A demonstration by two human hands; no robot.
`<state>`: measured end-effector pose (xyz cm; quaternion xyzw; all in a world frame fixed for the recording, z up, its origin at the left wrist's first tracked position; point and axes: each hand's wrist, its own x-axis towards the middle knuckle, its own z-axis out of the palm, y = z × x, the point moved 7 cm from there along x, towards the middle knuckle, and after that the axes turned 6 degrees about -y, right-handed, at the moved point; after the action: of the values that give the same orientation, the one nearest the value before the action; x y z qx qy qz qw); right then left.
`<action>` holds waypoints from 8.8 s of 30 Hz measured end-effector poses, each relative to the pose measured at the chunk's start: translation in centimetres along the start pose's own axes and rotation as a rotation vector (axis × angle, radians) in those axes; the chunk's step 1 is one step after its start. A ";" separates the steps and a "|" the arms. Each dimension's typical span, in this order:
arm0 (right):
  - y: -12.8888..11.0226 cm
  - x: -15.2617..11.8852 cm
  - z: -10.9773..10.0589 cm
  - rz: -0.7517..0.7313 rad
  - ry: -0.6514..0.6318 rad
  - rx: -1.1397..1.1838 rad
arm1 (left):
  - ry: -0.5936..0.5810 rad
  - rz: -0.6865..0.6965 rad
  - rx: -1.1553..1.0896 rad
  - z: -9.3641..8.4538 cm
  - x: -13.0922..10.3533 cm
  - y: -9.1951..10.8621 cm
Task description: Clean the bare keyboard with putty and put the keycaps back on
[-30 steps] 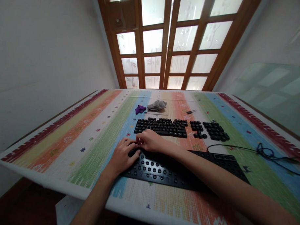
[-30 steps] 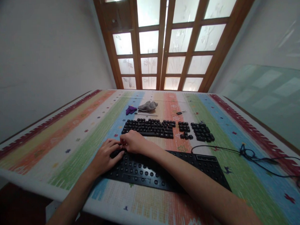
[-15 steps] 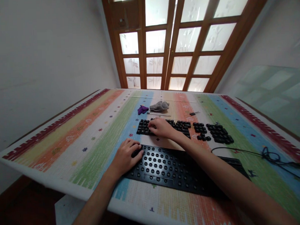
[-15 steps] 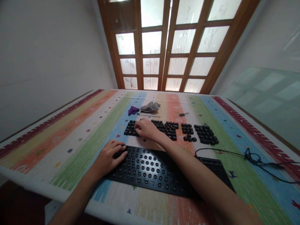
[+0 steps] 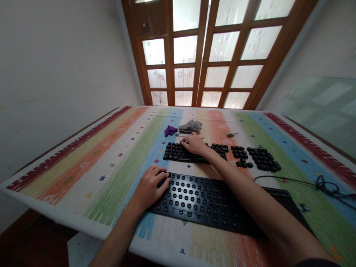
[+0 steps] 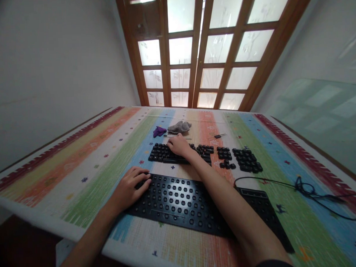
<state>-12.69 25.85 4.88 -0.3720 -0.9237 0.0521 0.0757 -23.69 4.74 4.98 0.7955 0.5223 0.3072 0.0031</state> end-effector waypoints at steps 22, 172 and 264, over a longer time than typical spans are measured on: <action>1.4 2.0 1.4 0.083 -0.004 0.020 | 0.026 -0.014 0.025 0.1 -0.2 -0.3; -8.9 -9.7 0.3 -0.192 0.060 0.544 | -0.123 -0.025 0.008 0.8 0.1 0.6; 0.2 1.9 1.1 -0.004 -0.134 -0.348 | -0.054 0.014 -0.021 0.5 0.2 0.8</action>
<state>-14.09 27.21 3.98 -0.3732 -0.9225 -0.0842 -0.0514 -22.73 4.69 4.87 0.8071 0.5131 0.2912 0.0236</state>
